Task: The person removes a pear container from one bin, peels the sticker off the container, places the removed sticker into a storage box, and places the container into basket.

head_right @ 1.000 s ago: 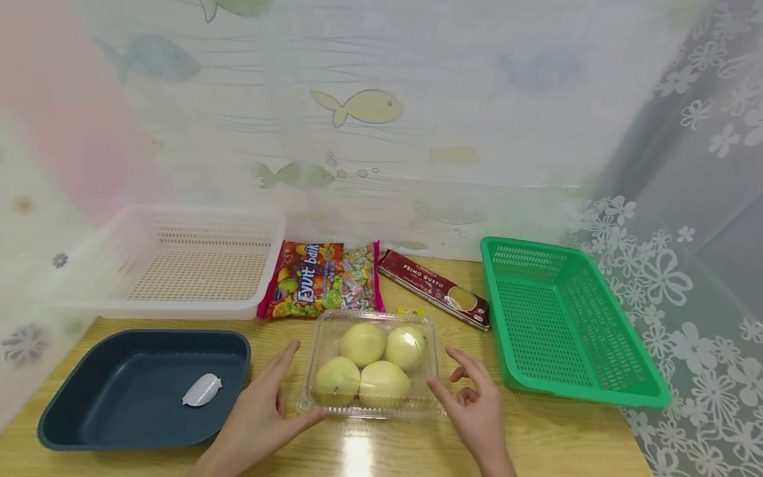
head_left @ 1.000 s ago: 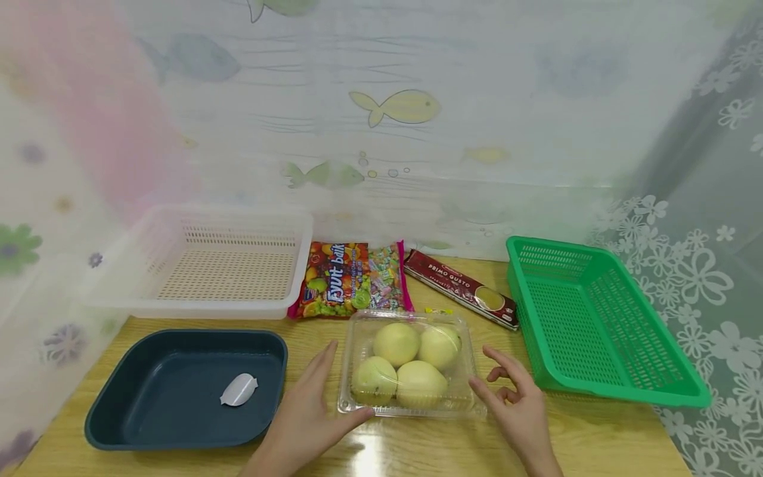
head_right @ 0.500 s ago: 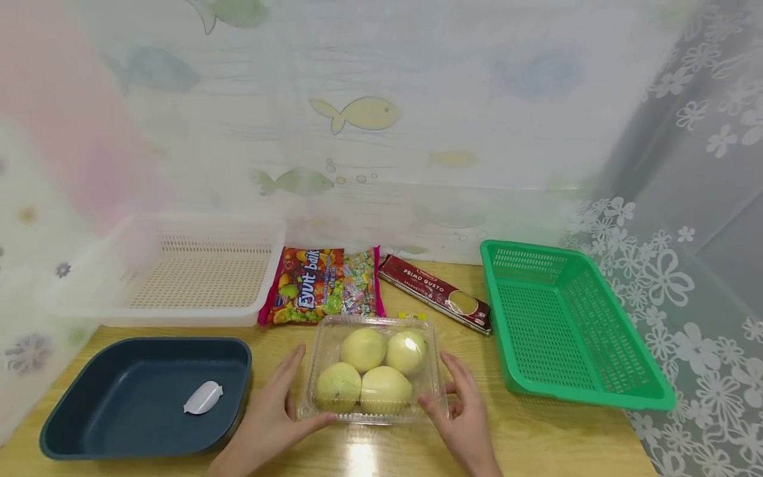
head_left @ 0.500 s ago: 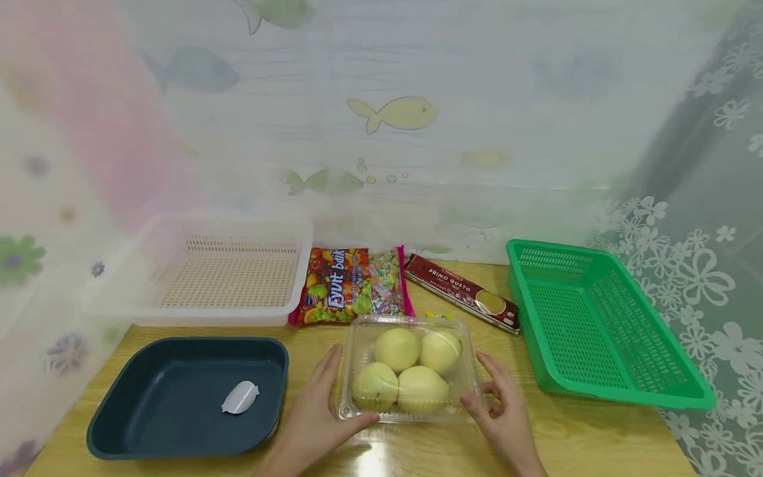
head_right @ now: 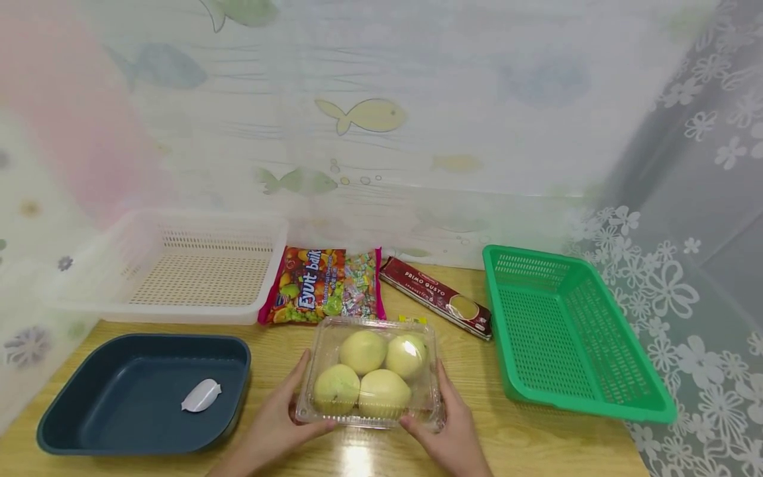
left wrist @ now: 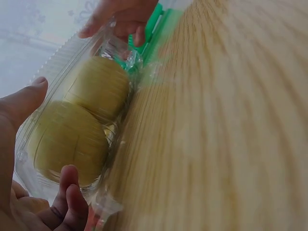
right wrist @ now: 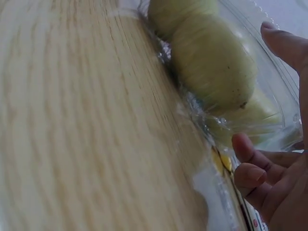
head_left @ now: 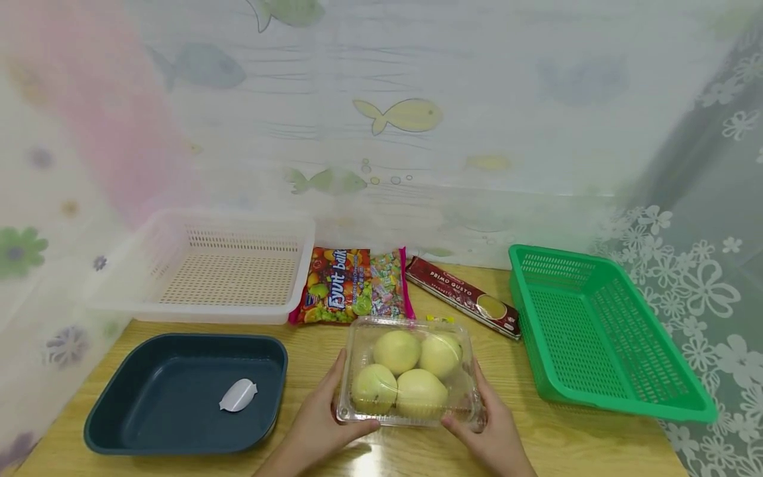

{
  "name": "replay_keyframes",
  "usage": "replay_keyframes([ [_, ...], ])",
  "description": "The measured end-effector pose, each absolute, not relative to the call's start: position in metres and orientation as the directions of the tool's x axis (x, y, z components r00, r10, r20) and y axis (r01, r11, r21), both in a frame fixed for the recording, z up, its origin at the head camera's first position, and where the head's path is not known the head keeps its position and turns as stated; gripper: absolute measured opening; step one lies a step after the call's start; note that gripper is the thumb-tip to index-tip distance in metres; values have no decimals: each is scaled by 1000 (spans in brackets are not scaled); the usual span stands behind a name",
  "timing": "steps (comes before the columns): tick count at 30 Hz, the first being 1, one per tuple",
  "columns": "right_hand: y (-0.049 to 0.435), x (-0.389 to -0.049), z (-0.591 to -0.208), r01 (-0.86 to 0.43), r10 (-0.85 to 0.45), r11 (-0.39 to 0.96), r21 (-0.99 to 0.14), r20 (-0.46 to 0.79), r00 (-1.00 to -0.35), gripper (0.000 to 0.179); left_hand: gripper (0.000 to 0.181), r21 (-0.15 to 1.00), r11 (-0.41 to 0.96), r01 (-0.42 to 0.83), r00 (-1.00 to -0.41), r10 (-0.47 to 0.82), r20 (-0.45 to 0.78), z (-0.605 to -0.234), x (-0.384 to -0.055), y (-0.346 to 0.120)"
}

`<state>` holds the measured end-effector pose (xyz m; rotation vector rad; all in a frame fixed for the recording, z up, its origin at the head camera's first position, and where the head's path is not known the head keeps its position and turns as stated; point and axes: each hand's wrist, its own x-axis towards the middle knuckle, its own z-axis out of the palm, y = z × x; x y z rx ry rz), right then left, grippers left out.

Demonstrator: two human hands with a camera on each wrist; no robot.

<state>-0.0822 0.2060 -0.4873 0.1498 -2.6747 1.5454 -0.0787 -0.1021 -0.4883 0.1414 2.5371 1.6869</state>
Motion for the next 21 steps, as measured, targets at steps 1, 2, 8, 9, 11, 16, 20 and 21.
replay_keyframes([
  [1, 206, -82, -487, -118, -68, 508, -853, 97, -993, 108, 133, 923, 383, 32, -991, 131, -21, -489, -79, -102],
  [2, 205, -82, -487, -128, -77, 508, -852, 103, -992, 109, 134, 924, 381, 36, -991, 135, -17, -489, -79, -102],
  [8, 205, -84, -488, -135, -88, 474, -870, 106, -990, 110, 139, 924, 378, 56, -986, 166, -8, -492, -81, -102],
  [9, 205, -85, -489, -138, -88, 479, -867, 109, -990, 110, 138, 923, 381, 57, -986, 169, -9, -492, -82, -102],
  [11, 206, -85, -490, -161, -93, 501, -851, 132, -987, 111, 137, 919, 390, 57, -986, 165, -9, -492, -82, -102],
  [16, 206, -86, -491, -187, -98, 527, -829, 160, -982, 112, 136, 919, 389, 56, -987, 158, -6, -491, -83, -102],
  [20, 205, -84, -489, -127, -75, 534, -836, 103, -992, 113, 135, 929, 369, 42, -984, 174, -24, -493, -81, -102],
  [21, 205, -84, -489, -108, -70, 534, -839, 83, -994, 113, 135, 933, 358, 39, -984, 177, -27, -495, -80, -101],
])
